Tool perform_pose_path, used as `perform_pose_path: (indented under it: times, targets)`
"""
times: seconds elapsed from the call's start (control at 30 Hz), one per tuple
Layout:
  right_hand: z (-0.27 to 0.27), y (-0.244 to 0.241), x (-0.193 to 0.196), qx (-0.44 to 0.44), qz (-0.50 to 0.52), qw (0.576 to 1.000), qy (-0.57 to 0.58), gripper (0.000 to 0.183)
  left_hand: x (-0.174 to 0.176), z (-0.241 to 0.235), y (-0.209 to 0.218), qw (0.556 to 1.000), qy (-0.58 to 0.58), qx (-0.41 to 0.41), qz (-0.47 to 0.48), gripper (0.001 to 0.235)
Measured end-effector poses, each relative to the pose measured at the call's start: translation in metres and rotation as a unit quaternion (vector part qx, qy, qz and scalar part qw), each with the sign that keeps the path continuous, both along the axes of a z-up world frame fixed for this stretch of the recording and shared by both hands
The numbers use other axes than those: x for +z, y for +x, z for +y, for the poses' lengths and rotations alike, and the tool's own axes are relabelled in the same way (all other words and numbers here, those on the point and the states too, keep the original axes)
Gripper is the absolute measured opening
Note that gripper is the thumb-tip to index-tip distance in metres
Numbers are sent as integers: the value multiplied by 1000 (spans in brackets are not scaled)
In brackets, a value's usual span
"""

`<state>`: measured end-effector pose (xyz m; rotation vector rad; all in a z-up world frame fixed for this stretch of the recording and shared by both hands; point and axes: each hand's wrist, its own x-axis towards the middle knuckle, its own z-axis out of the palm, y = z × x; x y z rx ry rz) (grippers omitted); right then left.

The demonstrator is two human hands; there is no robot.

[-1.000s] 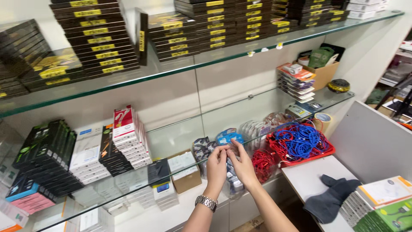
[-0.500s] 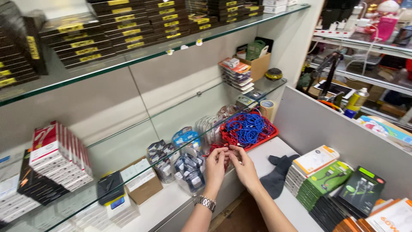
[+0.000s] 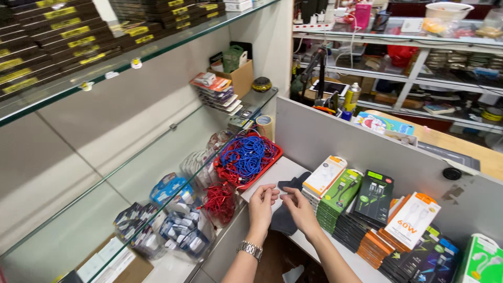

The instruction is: The person wipes the surfaces of small product boxes with a dark cloth, handling them one at a time. They pick up boxes from a counter, wipe them, and place them onto a glass shelf, repeating the process for several different box types.

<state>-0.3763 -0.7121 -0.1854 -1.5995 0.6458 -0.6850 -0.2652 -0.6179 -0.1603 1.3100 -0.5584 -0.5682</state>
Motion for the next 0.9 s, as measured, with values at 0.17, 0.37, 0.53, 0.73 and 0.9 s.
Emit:
perform_pose_path:
  times: [0.17, 0.37, 0.53, 0.73, 0.9]
  targets:
    - [-42, -3, -40, -66, 130, 989, 13, 54, -24, -40, 11, 998, 68, -7, 14, 27]
    - [-73, 33, -107, -43, 316, 948, -9, 70, -58, -84, 52, 986, 130, -102, 27, 31]
    - [-98, 67, -154, -10, 388, 918, -77, 67, -88, -114, 96, 961, 179, -208, -30, 36]
    - [-84, 80, -186, 27, 529, 846, -59, 52, -103, -144, 113, 932, 244, -269, 8, 38]
    - [-69, 65, -189, -91, 433, 892, -92, 36, -109, -181, 89, 926, 203, -317, 21, 40]
